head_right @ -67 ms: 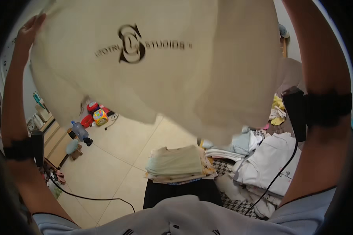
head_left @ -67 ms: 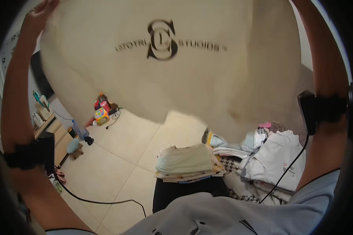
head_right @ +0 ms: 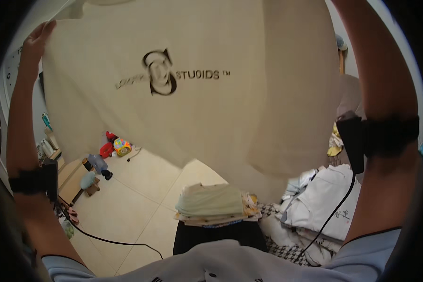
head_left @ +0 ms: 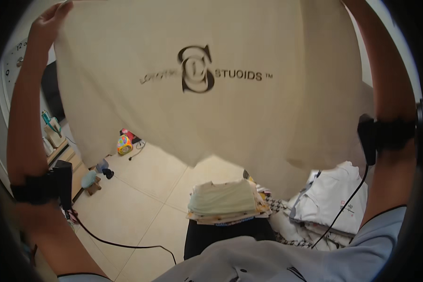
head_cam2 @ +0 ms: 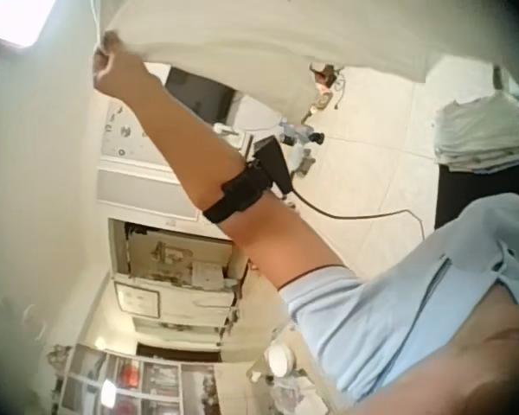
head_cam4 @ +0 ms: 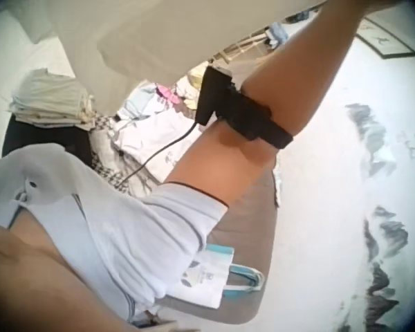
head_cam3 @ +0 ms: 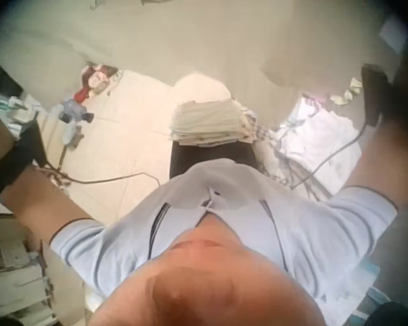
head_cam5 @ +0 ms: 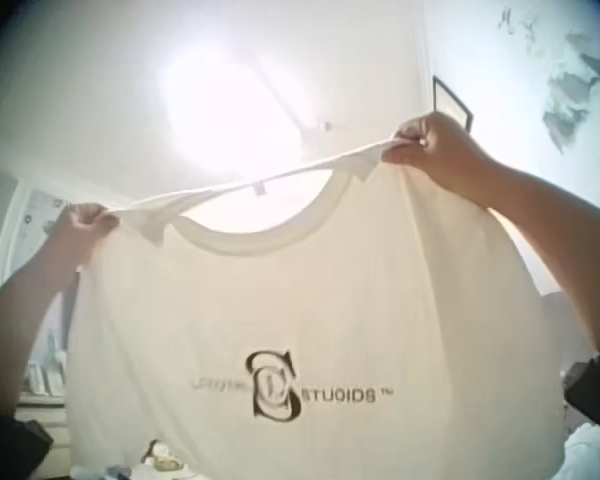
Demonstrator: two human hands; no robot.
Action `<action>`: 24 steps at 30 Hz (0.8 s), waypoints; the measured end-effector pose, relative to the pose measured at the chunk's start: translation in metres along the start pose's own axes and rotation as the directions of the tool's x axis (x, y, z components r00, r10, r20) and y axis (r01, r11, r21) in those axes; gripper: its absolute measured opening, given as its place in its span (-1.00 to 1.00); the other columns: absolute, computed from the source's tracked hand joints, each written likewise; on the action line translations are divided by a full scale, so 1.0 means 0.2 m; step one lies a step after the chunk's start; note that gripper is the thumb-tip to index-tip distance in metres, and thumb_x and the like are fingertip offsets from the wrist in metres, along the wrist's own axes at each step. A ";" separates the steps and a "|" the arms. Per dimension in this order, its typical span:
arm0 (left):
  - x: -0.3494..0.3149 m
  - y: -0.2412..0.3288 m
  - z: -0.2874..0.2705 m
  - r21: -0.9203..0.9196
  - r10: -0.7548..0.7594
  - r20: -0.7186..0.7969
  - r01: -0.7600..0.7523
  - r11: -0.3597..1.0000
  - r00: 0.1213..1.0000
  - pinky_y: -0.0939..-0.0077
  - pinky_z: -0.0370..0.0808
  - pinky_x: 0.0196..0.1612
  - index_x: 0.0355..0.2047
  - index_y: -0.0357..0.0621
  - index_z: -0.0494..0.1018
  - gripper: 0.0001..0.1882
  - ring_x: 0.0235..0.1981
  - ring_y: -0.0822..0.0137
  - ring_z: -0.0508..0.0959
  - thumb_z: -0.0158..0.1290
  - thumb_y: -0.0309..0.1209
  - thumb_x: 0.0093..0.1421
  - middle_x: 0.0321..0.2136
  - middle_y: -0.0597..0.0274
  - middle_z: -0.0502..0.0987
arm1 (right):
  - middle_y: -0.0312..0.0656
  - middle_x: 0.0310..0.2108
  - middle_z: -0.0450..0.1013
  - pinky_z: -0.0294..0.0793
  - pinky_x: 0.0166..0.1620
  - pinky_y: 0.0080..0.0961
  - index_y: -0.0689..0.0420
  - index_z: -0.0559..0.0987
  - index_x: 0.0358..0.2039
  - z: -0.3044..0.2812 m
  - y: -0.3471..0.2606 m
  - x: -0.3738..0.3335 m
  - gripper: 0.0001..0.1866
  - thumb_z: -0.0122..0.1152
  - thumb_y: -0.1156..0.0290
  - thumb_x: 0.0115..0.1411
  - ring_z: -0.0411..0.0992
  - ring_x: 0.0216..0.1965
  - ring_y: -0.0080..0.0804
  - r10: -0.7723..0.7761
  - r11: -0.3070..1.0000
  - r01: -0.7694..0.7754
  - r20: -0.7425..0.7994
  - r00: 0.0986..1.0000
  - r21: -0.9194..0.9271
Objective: Folding and stacking various items of clothing including baby pants and adult t-shirts.
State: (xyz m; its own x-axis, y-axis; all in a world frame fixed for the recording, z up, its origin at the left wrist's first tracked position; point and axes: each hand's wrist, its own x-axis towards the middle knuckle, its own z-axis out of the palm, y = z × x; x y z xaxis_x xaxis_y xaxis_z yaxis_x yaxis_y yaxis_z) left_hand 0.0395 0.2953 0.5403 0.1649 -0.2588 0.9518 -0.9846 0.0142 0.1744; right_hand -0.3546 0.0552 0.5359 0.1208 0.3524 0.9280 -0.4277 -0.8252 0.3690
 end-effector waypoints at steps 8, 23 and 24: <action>-0.07 -0.01 0.15 -0.270 -0.066 -0.050 0.050 0.961 0.997 0.72 0.33 -0.43 -0.35 -0.14 0.50 -0.70 -0.56 0.63 0.39 0.07 -0.16 0.08 -0.59 0.46 0.45 | -0.31 -0.78 0.32 0.24 -0.57 -0.48 0.24 0.51 -0.66 -0.06 -0.07 -0.06 -0.69 0.27 0.23 -0.06 0.23 -0.69 -0.59 0.403 0.913 -0.406 0.244 0.882 -0.040; 0.03 -0.24 0.05 0.120 -0.017 -0.205 0.042 0.992 0.979 0.73 0.25 -0.50 -0.40 -0.19 0.50 -0.58 -0.63 0.65 0.24 0.09 -0.02 0.03 -0.69 0.51 0.31 | -0.23 -0.51 0.48 0.36 -0.38 -0.55 0.23 0.56 -0.46 -0.02 -0.12 -0.15 -0.70 0.35 0.28 -0.13 0.41 -0.51 -0.51 0.417 0.875 -0.411 0.832 0.366 -0.257; 0.06 -0.20 0.08 0.054 0.003 -0.205 0.009 0.999 0.979 0.73 0.25 -0.50 -0.42 -0.18 0.50 -0.55 -0.63 0.65 0.23 0.09 0.01 0.02 -0.69 0.52 0.30 | -0.22 -0.59 0.49 0.32 -0.45 -0.51 0.21 0.60 -0.52 -0.09 -0.14 -0.16 -0.77 0.32 0.29 -0.11 0.39 -0.55 -0.48 0.468 0.868 -0.389 0.769 0.436 -0.308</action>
State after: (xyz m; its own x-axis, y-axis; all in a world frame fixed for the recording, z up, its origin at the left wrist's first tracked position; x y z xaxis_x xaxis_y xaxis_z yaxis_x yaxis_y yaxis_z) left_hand 0.0797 0.2759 0.5397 0.1708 -0.0556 0.9837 -0.9849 -0.0400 0.1687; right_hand -0.3630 0.0755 0.4951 0.5410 -0.5718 0.6167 -0.6940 -0.7177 -0.0566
